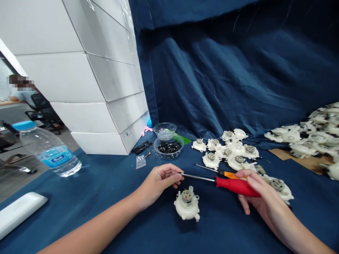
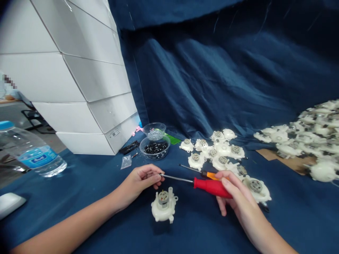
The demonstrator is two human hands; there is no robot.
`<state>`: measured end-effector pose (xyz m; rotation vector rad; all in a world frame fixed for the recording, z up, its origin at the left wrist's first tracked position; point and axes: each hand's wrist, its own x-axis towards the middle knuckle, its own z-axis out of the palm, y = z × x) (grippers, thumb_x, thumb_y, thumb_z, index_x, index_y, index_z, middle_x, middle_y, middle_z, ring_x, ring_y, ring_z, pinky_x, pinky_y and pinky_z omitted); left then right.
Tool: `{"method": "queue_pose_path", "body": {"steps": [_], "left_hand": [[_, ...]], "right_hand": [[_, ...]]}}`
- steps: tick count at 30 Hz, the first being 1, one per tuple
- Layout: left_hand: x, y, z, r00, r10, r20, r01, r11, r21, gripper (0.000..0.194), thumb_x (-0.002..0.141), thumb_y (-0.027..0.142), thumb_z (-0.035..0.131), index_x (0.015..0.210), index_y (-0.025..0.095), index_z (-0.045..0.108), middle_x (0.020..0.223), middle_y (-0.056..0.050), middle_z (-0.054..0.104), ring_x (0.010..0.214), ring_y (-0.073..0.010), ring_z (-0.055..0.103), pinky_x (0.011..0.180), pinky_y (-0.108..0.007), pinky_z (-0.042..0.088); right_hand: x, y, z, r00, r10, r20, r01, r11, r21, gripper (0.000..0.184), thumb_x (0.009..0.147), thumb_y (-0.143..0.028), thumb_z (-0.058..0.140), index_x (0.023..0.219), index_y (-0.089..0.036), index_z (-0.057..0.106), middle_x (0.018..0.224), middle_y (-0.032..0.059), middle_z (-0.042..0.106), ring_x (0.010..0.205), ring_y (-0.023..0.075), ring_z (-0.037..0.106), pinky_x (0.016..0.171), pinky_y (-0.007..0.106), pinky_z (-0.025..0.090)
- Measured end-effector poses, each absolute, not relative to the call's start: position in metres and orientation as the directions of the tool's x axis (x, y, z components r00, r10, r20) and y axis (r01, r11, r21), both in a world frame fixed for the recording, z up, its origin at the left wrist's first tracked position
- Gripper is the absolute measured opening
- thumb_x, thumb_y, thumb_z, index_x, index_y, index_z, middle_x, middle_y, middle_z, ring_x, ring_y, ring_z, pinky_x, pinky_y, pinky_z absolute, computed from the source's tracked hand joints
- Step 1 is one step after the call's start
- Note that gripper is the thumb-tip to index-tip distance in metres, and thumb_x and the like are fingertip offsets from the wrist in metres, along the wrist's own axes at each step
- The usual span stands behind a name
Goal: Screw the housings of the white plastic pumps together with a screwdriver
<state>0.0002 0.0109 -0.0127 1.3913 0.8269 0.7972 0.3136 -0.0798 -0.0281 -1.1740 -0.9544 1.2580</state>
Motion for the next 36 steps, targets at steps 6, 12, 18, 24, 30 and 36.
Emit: {"method": "queue_pose_path", "body": {"steps": [6,12,18,24,30,36], "left_hand": [[0.0002,0.0107,-0.0121,0.505,0.863,-0.018,0.004,0.019,1.000,0.024,0.091,0.037,0.078,0.105,0.017,0.074,0.096,-0.005,0.077,0.083,-0.0147,0.068,0.074,-0.027,0.055],[-0.0001,0.0105,-0.0143,0.525,0.851,-0.007,0.021,-0.005,1.000,0.023,0.090,0.036,0.078,0.105,0.018,0.075,0.096,-0.004,0.076,0.084,-0.0150,0.067,0.076,-0.028,0.055],[0.0000,0.0107,-0.0148,0.508,0.861,0.006,0.008,-0.012,1.000,0.023,0.091,0.037,0.078,0.104,0.018,0.075,0.097,-0.005,0.076,0.084,-0.0157,0.067,0.074,-0.028,0.054],[0.0000,0.0103,-0.0125,0.502,0.865,0.004,0.005,-0.008,1.000,0.024,0.090,0.038,0.078,0.105,0.019,0.074,0.097,-0.005,0.075,0.083,-0.0156,0.067,0.074,-0.029,0.055],[0.0005,0.0091,-0.0107,0.506,0.863,0.000,0.017,-0.010,1.000,0.025,0.088,0.038,0.080,0.103,0.019,0.076,0.095,-0.005,0.075,0.083,-0.0164,0.066,0.074,-0.029,0.055],[-0.0010,0.0102,-0.0144,0.507,0.862,0.002,0.013,-0.009,1.000,0.024,0.089,0.037,0.079,0.104,0.019,0.075,0.096,-0.005,0.075,0.084,-0.0162,0.066,0.074,-0.029,0.054]], "right_hand": [[0.3158,-0.0810,-0.0324,0.106,0.989,-0.102,-0.072,-0.094,-0.993,0.043,0.097,-0.062,0.060,0.111,-0.021,0.060,0.038,-0.0112,0.040,0.034,0.0131,0.042,0.043,0.025,0.032],[0.3106,-0.0763,-0.0268,0.208,0.978,0.008,-0.179,0.046,-0.983,0.061,0.077,-0.048,0.087,0.126,-0.029,0.055,0.066,-0.0071,0.057,0.046,0.0141,0.050,0.046,0.028,0.041],[0.3125,-0.0789,-0.0305,0.152,0.986,-0.076,-0.170,-0.050,-0.984,0.046,0.096,-0.064,0.059,0.117,-0.023,0.059,0.055,-0.0045,0.055,0.041,0.0151,0.047,0.042,0.027,0.039],[0.3157,-0.0796,-0.0342,0.136,0.990,-0.049,-0.059,-0.041,-0.997,0.046,0.092,-0.059,0.070,0.119,-0.023,0.059,0.043,-0.0103,0.045,0.037,0.0137,0.043,0.044,0.026,0.035],[0.3110,-0.0792,-0.0312,0.210,0.975,0.071,-0.026,0.078,-0.997,0.060,0.084,-0.056,0.078,0.130,-0.028,0.052,0.058,-0.0081,0.055,0.041,0.0126,0.046,0.044,0.025,0.035],[0.3144,-0.0832,-0.0350,0.184,0.981,-0.066,-0.002,-0.067,-0.998,0.049,0.095,-0.066,0.061,0.111,-0.020,0.063,0.042,-0.0110,0.035,0.035,0.0102,0.032,0.040,0.023,0.023]]}}
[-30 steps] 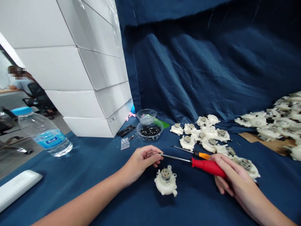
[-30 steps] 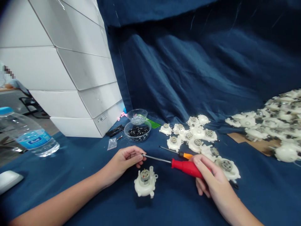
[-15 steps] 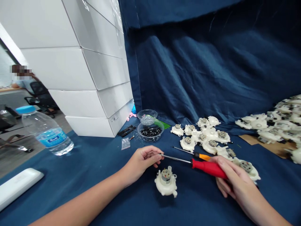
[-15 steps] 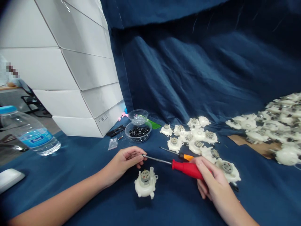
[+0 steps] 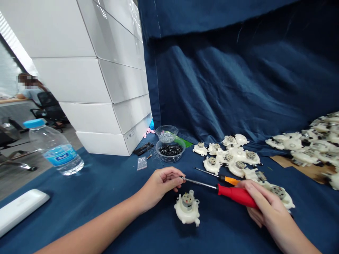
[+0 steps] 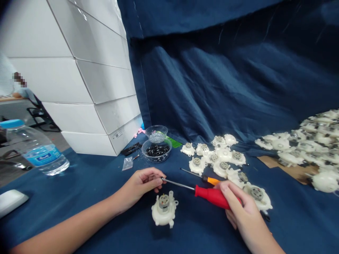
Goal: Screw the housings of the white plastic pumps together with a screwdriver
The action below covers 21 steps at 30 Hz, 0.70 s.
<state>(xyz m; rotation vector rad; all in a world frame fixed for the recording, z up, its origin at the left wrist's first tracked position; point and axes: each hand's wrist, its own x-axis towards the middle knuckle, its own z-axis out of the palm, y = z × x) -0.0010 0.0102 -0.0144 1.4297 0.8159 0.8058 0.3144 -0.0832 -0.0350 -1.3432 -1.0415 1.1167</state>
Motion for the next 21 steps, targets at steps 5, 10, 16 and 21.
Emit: {"method": "queue_pose_path", "body": {"steps": [5,10,16,21], "left_hand": [[0.000,0.010,-0.013,0.503,0.864,-0.001,0.003,-0.001,1.000,0.025,0.087,0.038,0.080,0.103,0.019,0.075,0.093,-0.004,0.074,0.081,-0.0161,0.066,0.074,-0.029,0.054],[0.000,0.009,-0.011,0.509,0.861,-0.003,0.007,-0.001,1.000,0.025,0.087,0.038,0.081,0.101,0.018,0.076,0.094,-0.005,0.074,0.082,-0.0163,0.066,0.073,-0.029,0.054],[0.000,0.009,-0.010,0.511,0.860,0.003,-0.008,0.001,1.000,0.024,0.089,0.038,0.079,0.102,0.018,0.075,0.095,-0.005,0.075,0.081,-0.0150,0.066,0.073,-0.027,0.054],[-0.001,0.009,-0.010,0.511,0.860,0.003,-0.011,0.003,1.000,0.024,0.089,0.038,0.079,0.103,0.018,0.075,0.096,-0.005,0.076,0.081,-0.0146,0.066,0.074,-0.027,0.054]], "right_hand": [[0.310,-0.078,-0.031,0.231,0.972,0.040,-0.092,0.063,-0.994,0.054,0.083,-0.051,0.082,0.126,-0.030,0.057,0.066,-0.0072,0.053,0.043,0.0117,0.046,0.045,0.025,0.035],[0.310,-0.075,-0.030,0.231,0.973,-0.002,-0.188,0.043,-0.981,0.057,0.083,-0.058,0.076,0.129,-0.031,0.056,0.082,-0.0015,0.063,0.048,0.0141,0.052,0.042,0.026,0.038],[0.319,-0.081,-0.037,0.176,0.981,-0.076,0.027,-0.082,-0.996,0.053,0.097,-0.070,0.052,0.104,-0.019,0.067,0.037,-0.0068,0.041,0.039,0.0134,0.039,0.043,0.025,0.029],[0.314,-0.079,-0.032,0.226,0.974,-0.032,-0.056,-0.020,-0.998,0.047,0.092,-0.061,0.068,0.121,-0.024,0.060,0.044,-0.0082,0.050,0.040,0.0123,0.043,0.044,0.024,0.032]]}}
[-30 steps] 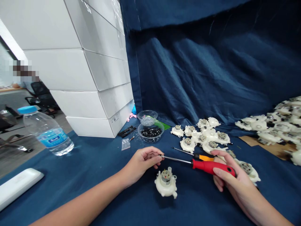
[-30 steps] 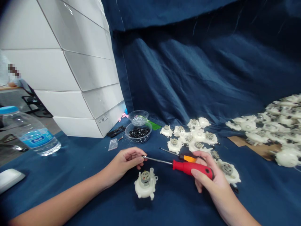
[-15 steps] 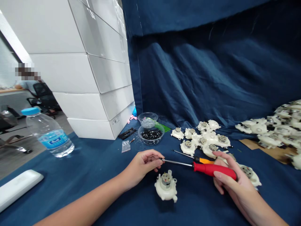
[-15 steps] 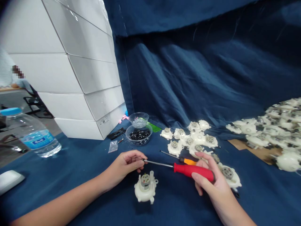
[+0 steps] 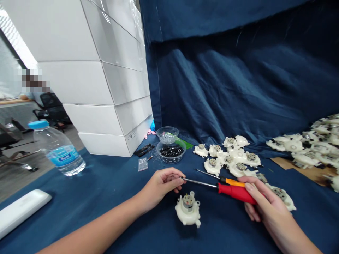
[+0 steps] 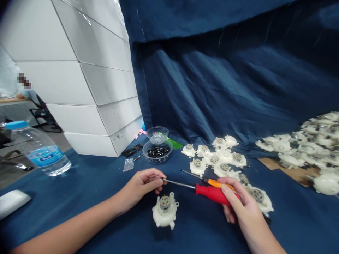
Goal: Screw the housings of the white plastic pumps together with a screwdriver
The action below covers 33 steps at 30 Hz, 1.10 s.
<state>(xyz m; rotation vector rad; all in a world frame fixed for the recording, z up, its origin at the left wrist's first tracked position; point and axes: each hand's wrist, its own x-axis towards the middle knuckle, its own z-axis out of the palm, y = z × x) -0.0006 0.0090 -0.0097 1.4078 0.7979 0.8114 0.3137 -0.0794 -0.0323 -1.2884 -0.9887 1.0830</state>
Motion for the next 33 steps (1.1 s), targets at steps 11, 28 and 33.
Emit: {"method": "queue_pose_path", "body": {"steps": [11,28,33], "left_hand": [[-0.001,0.011,-0.017,0.517,0.856,0.016,-0.012,-0.012,1.000,0.026,0.088,0.038,0.080,0.103,0.017,0.075,0.094,-0.005,0.076,0.081,-0.0149,0.067,0.073,-0.028,0.054],[-0.001,0.010,-0.012,0.549,0.835,-0.043,0.015,0.042,0.999,0.028,0.091,0.042,0.076,0.103,0.016,0.074,0.093,-0.006,0.078,0.076,-0.0135,0.067,0.077,-0.029,0.053],[-0.001,0.010,-0.013,0.551,0.834,-0.035,0.021,0.029,0.999,0.029,0.094,0.044,0.073,0.102,0.015,0.072,0.087,-0.005,0.076,0.076,-0.0140,0.067,0.077,-0.029,0.054]], "right_hand": [[0.314,-0.079,-0.035,0.186,0.979,-0.089,-0.160,-0.059,-0.985,0.052,0.099,-0.067,0.050,0.120,-0.020,0.060,0.045,-0.0079,0.046,0.041,0.0150,0.045,0.045,0.027,0.038],[0.319,-0.080,-0.035,0.168,0.985,0.032,-0.093,0.049,-0.994,0.046,0.093,-0.044,0.066,0.134,-0.029,0.049,0.072,-0.0040,0.059,0.054,0.0173,0.052,0.050,0.028,0.042],[0.321,-0.078,-0.036,0.133,0.991,-0.026,-0.004,-0.025,-1.000,0.040,0.098,-0.057,0.056,0.124,-0.026,0.058,0.063,-0.0029,0.058,0.055,0.0202,0.052,0.055,0.031,0.040]]}}
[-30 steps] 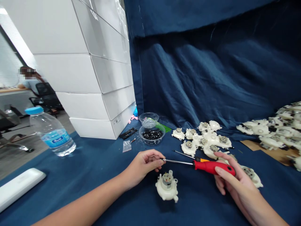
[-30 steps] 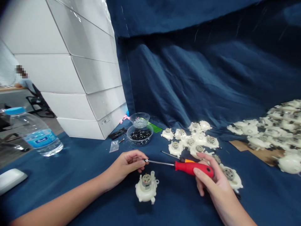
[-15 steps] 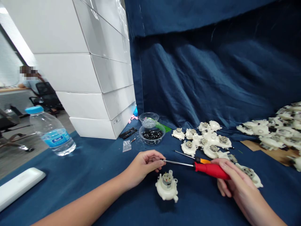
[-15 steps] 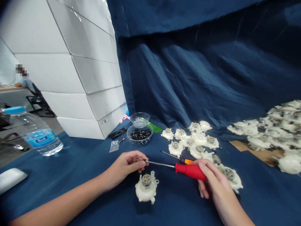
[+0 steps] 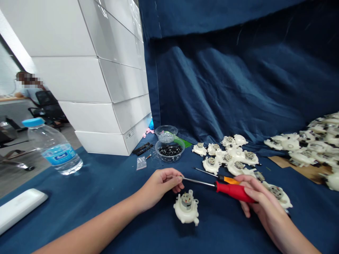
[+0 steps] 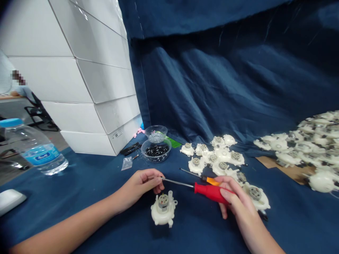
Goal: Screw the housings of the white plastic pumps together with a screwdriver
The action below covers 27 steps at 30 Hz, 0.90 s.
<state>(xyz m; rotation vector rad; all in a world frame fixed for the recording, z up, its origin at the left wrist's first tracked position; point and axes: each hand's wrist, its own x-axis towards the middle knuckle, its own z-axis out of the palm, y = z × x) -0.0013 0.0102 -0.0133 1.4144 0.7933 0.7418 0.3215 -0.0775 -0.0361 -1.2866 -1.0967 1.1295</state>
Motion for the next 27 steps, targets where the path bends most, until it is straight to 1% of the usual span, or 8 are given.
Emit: {"method": "queue_pose_path", "body": {"steps": [5,7,10,13,15,20,25,27], "left_hand": [[-0.001,0.011,-0.014,0.539,0.842,-0.010,0.017,0.001,1.000,0.029,0.094,0.043,0.073,0.105,0.016,0.070,0.088,-0.004,0.076,0.077,-0.0142,0.068,0.076,-0.029,0.054],[-0.001,0.011,-0.014,0.538,0.843,-0.008,0.023,-0.005,1.000,0.029,0.094,0.042,0.073,0.106,0.016,0.071,0.088,-0.004,0.076,0.077,-0.0140,0.067,0.076,-0.029,0.054],[-0.001,0.010,-0.014,0.539,0.842,-0.003,0.013,-0.005,1.000,0.028,0.094,0.042,0.073,0.106,0.017,0.071,0.088,-0.004,0.076,0.077,-0.0139,0.067,0.076,-0.029,0.054],[-0.002,0.011,-0.015,0.537,0.844,0.003,-0.006,0.000,1.000,0.028,0.094,0.042,0.074,0.106,0.017,0.070,0.089,-0.004,0.075,0.077,-0.0139,0.067,0.076,-0.029,0.054],[-0.002,0.011,-0.015,0.537,0.843,0.001,-0.018,0.011,1.000,0.028,0.095,0.042,0.073,0.106,0.017,0.070,0.089,-0.004,0.075,0.076,-0.0136,0.067,0.075,-0.028,0.054],[-0.002,0.011,-0.014,0.540,0.842,-0.001,-0.040,0.026,0.999,0.028,0.096,0.043,0.070,0.105,0.016,0.069,0.085,-0.003,0.073,0.075,-0.0131,0.065,0.075,-0.028,0.053],[-0.001,0.010,-0.013,0.554,0.832,-0.022,0.003,0.024,1.000,0.028,0.095,0.042,0.072,0.105,0.016,0.070,0.088,-0.004,0.075,0.077,-0.0140,0.066,0.077,-0.029,0.052],[0.000,0.010,-0.012,0.558,0.830,-0.018,0.009,0.016,1.000,0.028,0.095,0.042,0.072,0.105,0.017,0.069,0.090,-0.004,0.075,0.078,-0.0145,0.066,0.077,-0.030,0.053]], "right_hand": [[0.320,-0.078,-0.030,0.152,0.983,-0.100,0.063,-0.111,-0.992,0.053,0.100,-0.070,0.041,0.109,-0.023,0.065,0.052,-0.0030,0.057,0.051,0.0206,0.054,0.060,0.032,0.042],[0.319,-0.079,-0.028,0.139,0.982,-0.129,0.044,-0.136,-0.990,0.055,0.100,-0.070,0.040,0.109,-0.022,0.065,0.046,-0.0047,0.054,0.046,0.0192,0.052,0.053,0.030,0.040],[0.319,-0.080,-0.029,0.144,0.974,-0.176,0.022,-0.181,-0.983,0.057,0.098,-0.071,0.044,0.109,-0.019,0.066,0.040,-0.0068,0.046,0.040,0.0186,0.052,0.040,0.025,0.029],[0.320,-0.078,-0.034,0.162,0.980,-0.115,0.037,-0.122,-0.992,0.054,0.094,-0.069,0.056,0.112,-0.019,0.066,0.040,-0.0086,0.046,0.036,0.0151,0.047,0.039,0.025,0.033],[0.320,-0.076,-0.038,0.160,0.985,-0.057,0.041,-0.064,-0.997,0.053,0.093,-0.067,0.061,0.118,-0.020,0.064,0.043,-0.0090,0.049,0.036,0.0132,0.045,0.043,0.025,0.039],[0.319,-0.074,-0.035,0.174,0.985,0.007,-0.004,0.007,-1.000,0.055,0.092,-0.060,0.069,0.132,-0.024,0.056,0.054,-0.0072,0.057,0.045,0.0146,0.052,0.049,0.026,0.044],[0.314,-0.076,-0.029,0.209,0.977,0.044,-0.076,0.062,-0.995,0.061,0.084,-0.047,0.079,0.137,-0.033,0.051,0.086,-0.0037,0.060,0.051,0.0134,0.056,0.048,0.028,0.046],[0.314,-0.074,-0.031,0.193,0.980,0.043,-0.114,0.065,-0.991,0.062,0.083,-0.047,0.077,0.138,-0.033,0.050,0.092,-0.0021,0.060,0.054,0.0151,0.058,0.046,0.029,0.047]]}}
